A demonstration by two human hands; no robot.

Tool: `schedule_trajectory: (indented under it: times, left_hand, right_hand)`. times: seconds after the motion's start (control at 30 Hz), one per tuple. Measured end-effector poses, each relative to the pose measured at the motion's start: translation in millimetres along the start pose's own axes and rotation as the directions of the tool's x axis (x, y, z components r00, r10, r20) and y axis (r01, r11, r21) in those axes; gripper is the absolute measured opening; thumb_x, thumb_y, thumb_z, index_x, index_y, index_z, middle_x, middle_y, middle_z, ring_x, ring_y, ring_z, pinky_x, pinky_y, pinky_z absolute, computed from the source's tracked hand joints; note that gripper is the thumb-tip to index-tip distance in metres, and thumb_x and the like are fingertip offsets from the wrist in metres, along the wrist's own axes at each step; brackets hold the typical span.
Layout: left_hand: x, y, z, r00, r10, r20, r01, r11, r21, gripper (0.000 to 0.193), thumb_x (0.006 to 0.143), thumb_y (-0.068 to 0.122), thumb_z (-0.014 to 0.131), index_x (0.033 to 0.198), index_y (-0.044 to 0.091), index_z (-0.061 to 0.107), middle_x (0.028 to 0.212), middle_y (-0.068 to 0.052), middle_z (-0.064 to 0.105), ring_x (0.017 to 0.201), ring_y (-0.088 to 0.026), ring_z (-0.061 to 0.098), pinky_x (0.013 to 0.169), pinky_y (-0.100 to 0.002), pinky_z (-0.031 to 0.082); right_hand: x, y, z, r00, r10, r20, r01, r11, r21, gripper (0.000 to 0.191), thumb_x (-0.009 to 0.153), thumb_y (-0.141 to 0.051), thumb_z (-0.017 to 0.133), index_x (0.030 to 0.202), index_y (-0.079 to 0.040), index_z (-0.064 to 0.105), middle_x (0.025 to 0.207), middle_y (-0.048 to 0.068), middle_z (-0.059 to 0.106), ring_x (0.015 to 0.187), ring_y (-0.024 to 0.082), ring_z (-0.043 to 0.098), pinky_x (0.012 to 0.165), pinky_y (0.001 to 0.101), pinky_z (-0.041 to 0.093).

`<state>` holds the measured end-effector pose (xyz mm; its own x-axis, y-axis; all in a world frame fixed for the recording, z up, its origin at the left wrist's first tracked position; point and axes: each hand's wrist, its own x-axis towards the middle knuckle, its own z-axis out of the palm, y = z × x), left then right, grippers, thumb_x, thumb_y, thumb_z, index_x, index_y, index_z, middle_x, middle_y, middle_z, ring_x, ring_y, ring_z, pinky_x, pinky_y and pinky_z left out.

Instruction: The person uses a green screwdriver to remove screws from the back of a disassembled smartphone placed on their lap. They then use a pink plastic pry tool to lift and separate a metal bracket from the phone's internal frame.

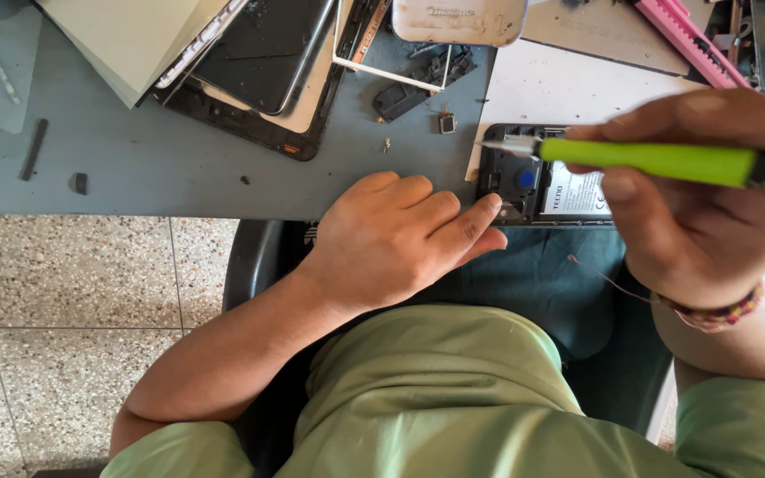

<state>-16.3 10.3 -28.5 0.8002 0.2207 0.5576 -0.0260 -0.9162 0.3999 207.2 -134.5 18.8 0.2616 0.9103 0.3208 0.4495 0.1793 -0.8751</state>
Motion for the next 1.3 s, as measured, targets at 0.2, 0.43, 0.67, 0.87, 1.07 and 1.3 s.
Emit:
schedule_trajectory:
  times: [0.2, 0.43, 0.67, 0.87, 1.07, 1.3]
  left_hand:
    - [2, 0, -3, 0.996, -0.068, -0.059, 0.067, 0.998, -0.008, 0.027, 0.104, 0.031, 0.081, 0.115, 0.007, 0.075, 0.076, 0.003, 0.052, 0.069, -0.016, 0.05, 0.062, -0.034, 0.038]
    - [7, 5, 1, 0.965, -0.207, -0.162, 0.233, 0.958, 0.168, 0.03, 0.105, 0.023, 0.077, 0.123, 0.001, 0.074, 0.085, -0.002, 0.049, 0.073, -0.018, 0.048, 0.065, -0.036, 0.037]
    - [9, 8, 4, 0.958, -0.241, -0.158, 0.272, 0.937, 0.219, 0.027, 0.104, 0.025, 0.076, 0.118, 0.002, 0.076, 0.085, -0.002, 0.05, 0.075, -0.019, 0.049, 0.066, -0.037, 0.037]
    - [9, 8, 4, 0.957, -0.244, -0.155, 0.274, 0.937, 0.216, 0.026, 0.103, 0.024, 0.076, 0.118, 0.002, 0.077, 0.084, -0.002, 0.05, 0.075, -0.019, 0.049, 0.066, -0.037, 0.037]
    - [9, 8, 3, 0.957, -0.245, -0.158, 0.276, 0.937, 0.216, 0.026, 0.104, 0.024, 0.076, 0.118, 0.002, 0.077, 0.084, -0.002, 0.05, 0.075, -0.019, 0.049, 0.066, -0.037, 0.037]
    - [9, 7, 4, 0.958, -0.237, -0.163, 0.269, 0.94, 0.21, 0.026, 0.104, 0.023, 0.076, 0.118, 0.002, 0.076, 0.085, -0.002, 0.051, 0.076, -0.019, 0.049, 0.067, -0.037, 0.037]
  right_hand:
    - [10, 2, 12, 0.997, -0.053, 0.047, 0.056, 0.996, -0.067, 0.04, 0.111, 0.012, 0.063, 0.135, 0.002, 0.031, 0.12, 0.029, 0.06, 0.108, 0.034, 0.073, 0.102, 0.0427, 0.067]
    - [12, 6, 13, 0.996, -0.06, 0.067, 0.064, 0.996, -0.063, 0.039, 0.117, 0.007, 0.064, 0.137, 0.002, 0.031, 0.121, 0.025, 0.061, 0.108, 0.031, 0.072, 0.099, 0.0361, 0.064]
    - [16, 7, 11, 0.992, -0.082, 0.097, 0.089, 0.993, -0.078, 0.039, 0.119, 0.006, 0.064, 0.137, 0.002, 0.03, 0.121, 0.023, 0.059, 0.111, 0.031, 0.073, 0.102, 0.0355, 0.068]
    - [15, 8, 10, 0.991, -0.087, 0.098, 0.097, 0.989, -0.112, 0.039, 0.118, 0.007, 0.064, 0.137, 0.002, 0.031, 0.122, 0.024, 0.061, 0.111, 0.031, 0.074, 0.101, 0.0356, 0.068]
    - [11, 11, 10, 0.997, -0.057, 0.052, 0.063, 0.992, -0.113, 0.04, 0.113, 0.009, 0.064, 0.136, 0.003, 0.032, 0.117, 0.025, 0.056, 0.106, 0.03, 0.068, 0.101, 0.0397, 0.065]
    - [14, 11, 12, 0.995, -0.084, 0.048, 0.089, 0.991, -0.098, 0.039, 0.112, 0.01, 0.062, 0.134, 0.002, 0.032, 0.119, 0.024, 0.058, 0.108, 0.029, 0.071, 0.102, 0.0389, 0.067]
